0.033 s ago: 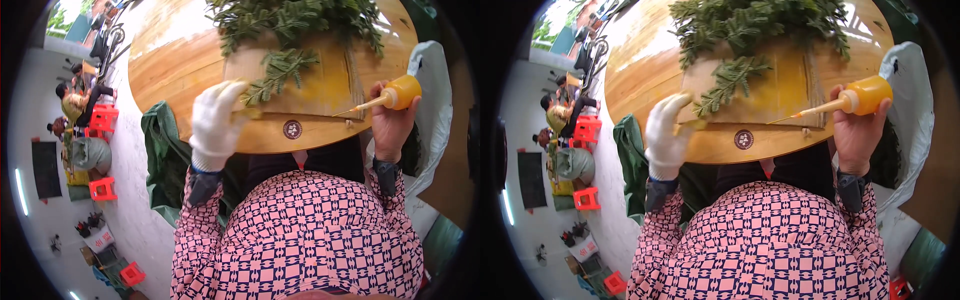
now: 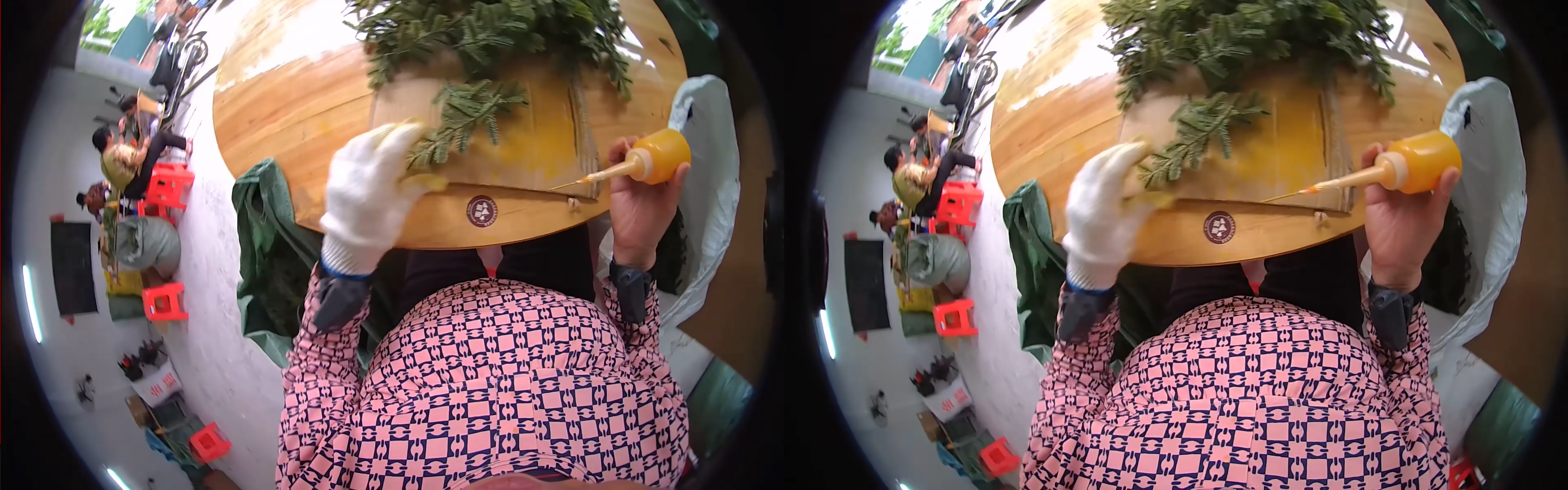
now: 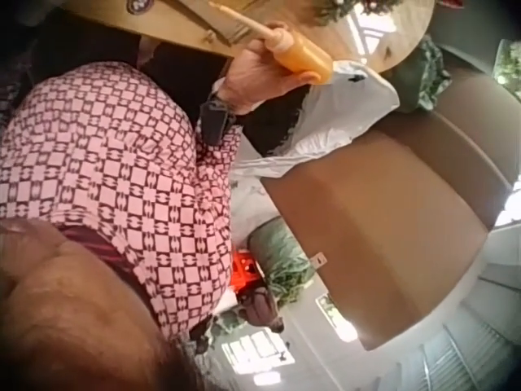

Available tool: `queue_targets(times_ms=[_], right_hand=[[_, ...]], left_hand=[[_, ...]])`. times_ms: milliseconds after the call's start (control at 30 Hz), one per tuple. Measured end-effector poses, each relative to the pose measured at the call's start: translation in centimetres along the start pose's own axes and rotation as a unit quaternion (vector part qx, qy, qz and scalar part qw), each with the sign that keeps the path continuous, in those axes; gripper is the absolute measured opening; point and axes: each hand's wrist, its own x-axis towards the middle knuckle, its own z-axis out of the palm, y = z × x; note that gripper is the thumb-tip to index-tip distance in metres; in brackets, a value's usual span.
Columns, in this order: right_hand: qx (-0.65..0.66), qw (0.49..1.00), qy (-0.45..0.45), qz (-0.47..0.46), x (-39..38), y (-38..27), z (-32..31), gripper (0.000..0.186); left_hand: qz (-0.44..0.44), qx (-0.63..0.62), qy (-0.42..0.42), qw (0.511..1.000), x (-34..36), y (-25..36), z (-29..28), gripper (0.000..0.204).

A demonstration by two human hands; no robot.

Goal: The person takes evergreen branches from a bag, applies glue to them from a squeeze bottle on a cardboard sheet, and places them into a pile on the table.

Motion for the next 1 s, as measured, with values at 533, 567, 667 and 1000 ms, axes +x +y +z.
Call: queue_targets(times_ms=[533,567,667,1000], right_hand=[[-0.11,0.994,0.027,-0.012,1.3,-1.7,-3.0,0.068],[-0.113,0.993,0.024,-0.003,1.8,-1.7,-3.4,0.071],[-0.127,0.992,0.022,0.003,2.2,-2.1,-3.8,0.076],[0.025,0.998,-0.042,0.038,0.1,-0.2,-1.2,0.048]], left_hand=[[-0.352,-0.045,0.261,0.898,-17.8,-6.5,-10.7,0.022],[-0.408,0.012,0.237,0.882,-21.1,-7.0,-11.9,0.023],[-0.478,0.184,0.023,0.859,-26.5,-6.2,-14.0,0.023],[-0.282,-0.051,0.029,0.958,-7.4,-2.8,-6.5,0.021]])
